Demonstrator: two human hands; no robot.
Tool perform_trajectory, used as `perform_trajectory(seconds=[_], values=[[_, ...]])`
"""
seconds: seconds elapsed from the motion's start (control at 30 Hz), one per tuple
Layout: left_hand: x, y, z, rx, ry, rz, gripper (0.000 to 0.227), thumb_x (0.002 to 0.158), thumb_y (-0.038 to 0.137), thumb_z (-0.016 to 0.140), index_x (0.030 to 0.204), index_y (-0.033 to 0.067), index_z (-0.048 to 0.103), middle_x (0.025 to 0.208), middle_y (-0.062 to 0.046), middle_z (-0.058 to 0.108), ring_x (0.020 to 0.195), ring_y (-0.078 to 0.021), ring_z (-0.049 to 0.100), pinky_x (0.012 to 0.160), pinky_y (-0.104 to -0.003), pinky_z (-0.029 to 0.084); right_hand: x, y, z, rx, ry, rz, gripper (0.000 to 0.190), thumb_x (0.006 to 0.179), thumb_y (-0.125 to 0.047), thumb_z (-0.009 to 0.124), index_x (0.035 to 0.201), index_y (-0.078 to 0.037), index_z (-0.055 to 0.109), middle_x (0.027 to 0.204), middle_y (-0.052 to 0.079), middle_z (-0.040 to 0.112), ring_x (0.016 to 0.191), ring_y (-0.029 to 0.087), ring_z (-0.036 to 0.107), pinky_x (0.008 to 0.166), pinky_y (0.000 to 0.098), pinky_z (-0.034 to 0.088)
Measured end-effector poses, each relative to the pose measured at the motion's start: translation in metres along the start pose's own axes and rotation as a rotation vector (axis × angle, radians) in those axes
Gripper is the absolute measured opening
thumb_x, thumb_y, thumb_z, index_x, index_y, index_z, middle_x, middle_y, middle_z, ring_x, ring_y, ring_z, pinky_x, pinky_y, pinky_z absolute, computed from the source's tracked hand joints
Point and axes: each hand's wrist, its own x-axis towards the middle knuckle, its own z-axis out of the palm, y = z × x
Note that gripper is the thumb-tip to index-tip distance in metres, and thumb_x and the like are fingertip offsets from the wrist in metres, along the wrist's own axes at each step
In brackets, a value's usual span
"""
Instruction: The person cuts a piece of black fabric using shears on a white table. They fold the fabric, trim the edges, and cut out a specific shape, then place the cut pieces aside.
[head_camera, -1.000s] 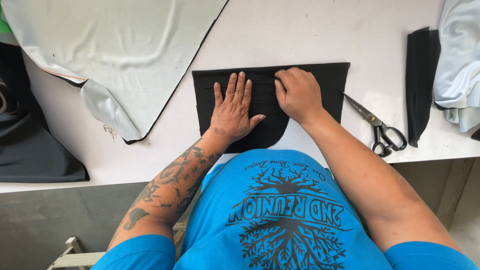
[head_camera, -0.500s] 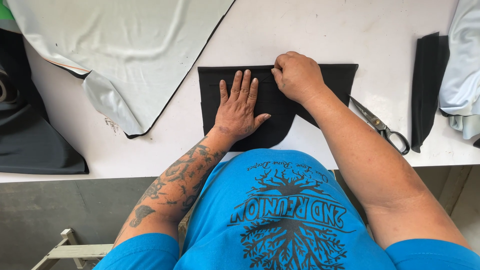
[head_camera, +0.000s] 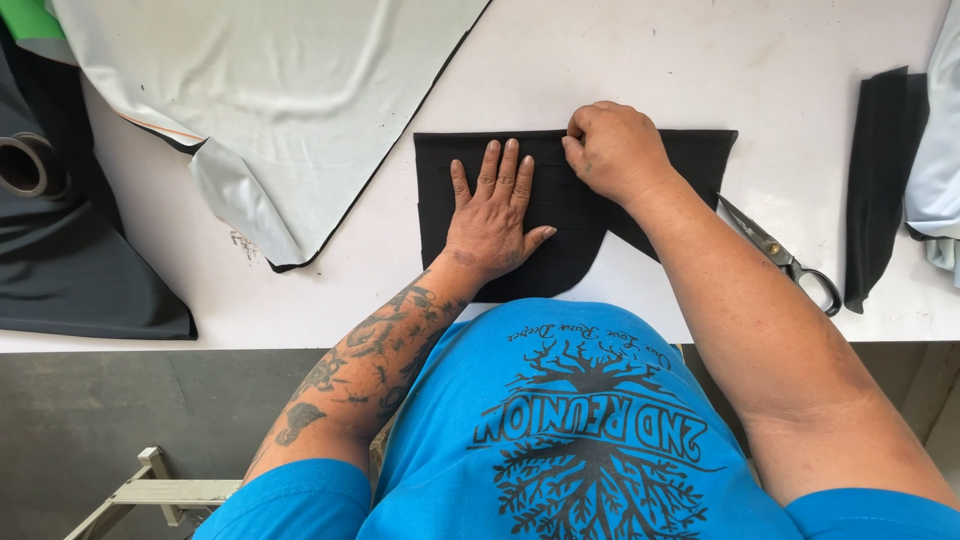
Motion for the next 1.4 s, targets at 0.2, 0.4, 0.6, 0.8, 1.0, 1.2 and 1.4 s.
perform_trajectory(seconds=[0.2, 0.4, 0.6, 0.8, 1.0, 1.2, 1.4], values=[[0.005, -0.007, 0.034, 0.070, 0.233, 0.036, 0.106, 0.100, 0.081, 0.043, 0.172, 0.0081, 0.017, 0.179, -0.017, 0.005, 0.165, -0.0391, -0.002, 0.123, -0.079, 0.001, -0.058, 0.053, -0.023, 0.043, 0.286, -0.028, 0.031, 0.103, -0.025, 0.068, 0.123, -0.001, 0.074, 0.105, 0.012, 0.073, 0.096, 0.031, 0.068, 0.087, 0.0446, 0.051], [0.000, -0.006, 0.037, 0.031, 0.241, 0.037, 0.104, 0.103, 0.080, 0.038, 0.173, 0.0061, 0.015, 0.179, -0.020, 0.002, 0.165, -0.0409, -0.003, 0.123, -0.078, -0.002, -0.216, 0.126, -0.033, -0.061, 0.580, 0.165, 0.021, 0.104, -0.003, 0.069, 0.123, 0.006, 0.073, 0.111, 0.018, 0.068, 0.093, 0.029, 0.067, 0.084, 0.0394, 0.057], [-0.014, 0.002, 0.026, 0.008, 0.263, 0.074, 0.102, 0.105, 0.079, 0.028, 0.174, 0.0041, 0.012, 0.179, -0.022, 0.000, 0.165, -0.0417, -0.008, 0.122, -0.075, -0.013, -0.349, 0.178, 0.005, -0.298, 0.452, 0.436, 0.036, 0.105, -0.008, 0.059, 0.137, 0.002, 0.072, 0.124, 0.019, 0.065, 0.117, 0.040, 0.058, 0.098, 0.0494, 0.051], [-0.027, -0.001, 0.025, 0.105, 0.245, 0.159, 0.101, 0.105, 0.076, 0.035, 0.172, 0.0030, 0.017, 0.179, -0.021, 0.007, 0.165, -0.0414, 0.000, 0.126, -0.073, -0.004, -0.347, 0.185, 0.008, -0.417, 0.353, 0.317, 0.049, 0.102, -0.019, 0.063, 0.145, 0.002, 0.071, 0.137, 0.019, 0.065, 0.128, 0.043, 0.057, 0.110, 0.0521, 0.048], [-0.020, -0.002, 0.024, 0.095, 0.168, 0.141, 0.103, 0.103, 0.077, 0.033, 0.172, 0.0039, 0.013, 0.180, -0.018, 0.003, 0.165, -0.0379, -0.004, 0.127, -0.069, -0.006, -0.308, 0.140, -0.040, -0.312, -0.007, 0.532, 0.056, 0.094, -0.027, 0.062, 0.148, -0.010, 0.058, 0.130, 0.015, 0.069, 0.115, 0.039, 0.068, 0.101, 0.0512, 0.049], [-0.013, 0.001, 0.026, 0.074, 0.137, 0.134, 0.104, 0.103, 0.079, 0.030, 0.172, 0.0044, 0.012, 0.180, -0.016, 0.004, 0.165, -0.0375, -0.003, 0.128, -0.069, -0.004, -0.336, 0.077, -0.052, 0.424, -0.125, 0.855, 0.083, 0.097, -0.012, 0.064, 0.174, -0.022, 0.034, 0.094, 0.017, 0.064, 0.082, 0.033, 0.063, 0.084, 0.0411, 0.048], [-0.016, 0.008, 0.013, 0.073, 0.100, 0.093, 0.101, 0.104, 0.077, 0.031, 0.173, 0.0054, 0.013, 0.181, -0.016, 0.002, 0.166, -0.0365, -0.004, 0.130, -0.066, -0.007, -0.379, 0.070, 0.027, 1.141, -0.056, 0.643, 0.073, 0.086, -0.002, 0.073, 0.156, -0.008, 0.052, 0.084, 0.018, 0.067, 0.062, 0.022, 0.064, 0.054, 0.0349, 0.056]])
